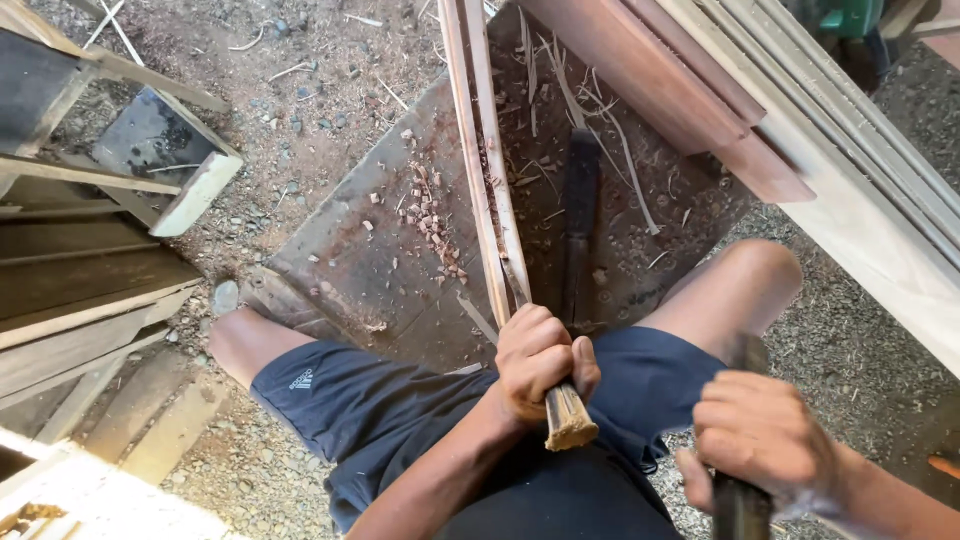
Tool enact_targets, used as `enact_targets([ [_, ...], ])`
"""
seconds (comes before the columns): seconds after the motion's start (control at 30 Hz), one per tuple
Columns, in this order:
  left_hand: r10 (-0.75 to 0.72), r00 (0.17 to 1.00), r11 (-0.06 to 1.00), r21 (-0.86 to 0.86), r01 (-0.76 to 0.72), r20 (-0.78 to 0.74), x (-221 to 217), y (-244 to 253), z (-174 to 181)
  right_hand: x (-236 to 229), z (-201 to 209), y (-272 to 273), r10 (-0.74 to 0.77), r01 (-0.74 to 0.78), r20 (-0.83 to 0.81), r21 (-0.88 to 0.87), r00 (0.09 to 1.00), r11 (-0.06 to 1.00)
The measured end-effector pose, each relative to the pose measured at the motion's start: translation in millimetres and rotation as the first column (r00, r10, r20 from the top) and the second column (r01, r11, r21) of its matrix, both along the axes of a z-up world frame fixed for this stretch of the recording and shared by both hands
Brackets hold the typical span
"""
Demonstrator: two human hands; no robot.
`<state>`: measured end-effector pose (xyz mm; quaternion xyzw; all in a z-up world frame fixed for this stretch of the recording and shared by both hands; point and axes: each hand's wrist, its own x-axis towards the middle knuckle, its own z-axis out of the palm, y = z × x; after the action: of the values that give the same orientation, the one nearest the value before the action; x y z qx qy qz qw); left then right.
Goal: Stripping or shaping a wooden furniture frame using a hammer and a chisel.
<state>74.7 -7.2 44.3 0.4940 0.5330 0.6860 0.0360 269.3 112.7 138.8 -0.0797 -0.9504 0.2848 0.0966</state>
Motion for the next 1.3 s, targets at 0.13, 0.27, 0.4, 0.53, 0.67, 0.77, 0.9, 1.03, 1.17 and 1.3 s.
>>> enact_targets([
  [0.13,0.042,0.998,0.999,-0.015,-0.042,0.044,0.2,7.4,-0.6,4.7,-12.3,3.0,0.038,-0.031,0.073,-0.096,0.997,0.995],
  [0.27,0.028,0.999,0.999,-0.023,-0.028,0.032,-3.5,4.9,-3.6,-16.6,6.0,-1.0,-0.053,0.026,-0.102,-0.248,0.993,0.968],
  [0.4,0.009,0.999,1.0,-0.011,-0.009,0.036,-8.4,3.0,-11.7,-19.4,3.2,-0.2,-0.014,0.015,0.044,-0.009,0.999,1.0],
  [0.53,-0.037,0.999,0.999,-0.03,0.038,0.031,-8.5,-4.2,-10.2,10.2,-21.5,-8.3,0.015,-0.01,0.031,-0.142,0.999,0.99],
  [0.67,-0.039,0.999,0.998,-0.05,0.038,-0.006,-26.4,6.7,-23.1,16.0,-49.6,3.8,-0.088,0.061,0.51,0.07,0.855,0.996],
  [0.77,-0.06,0.997,0.997,-0.058,0.058,-0.039,-43.1,12.4,-24.9,-23.1,0.8,-8.2,0.035,-0.02,0.163,-0.097,0.986,0.995],
  [0.9,-0.105,0.993,0.994,-0.02,0.104,-0.052,-32.8,6.8,-8.5,-29.5,13.0,-16.0,0.071,-0.086,-0.083,-0.191,0.994,0.978],
  [1.03,-0.18,0.983,0.983,0.031,0.181,-0.024,-15.0,-9.7,6.3,-16.3,2.9,-23.0,-0.011,-0.007,-0.085,-0.21,0.996,0.978],
  [1.17,-0.188,0.981,0.982,0.023,0.188,0.044,-15.4,-26.6,5.4,-21.2,4.0,-27.3,-0.091,0.081,-0.024,-0.269,0.996,0.96],
  [1.3,-0.177,0.981,0.984,0.011,0.177,0.084,-19.7,-31.5,2.0,-24.2,5.3,-32.2,-0.139,0.137,0.014,-0.274,0.99,0.952],
])
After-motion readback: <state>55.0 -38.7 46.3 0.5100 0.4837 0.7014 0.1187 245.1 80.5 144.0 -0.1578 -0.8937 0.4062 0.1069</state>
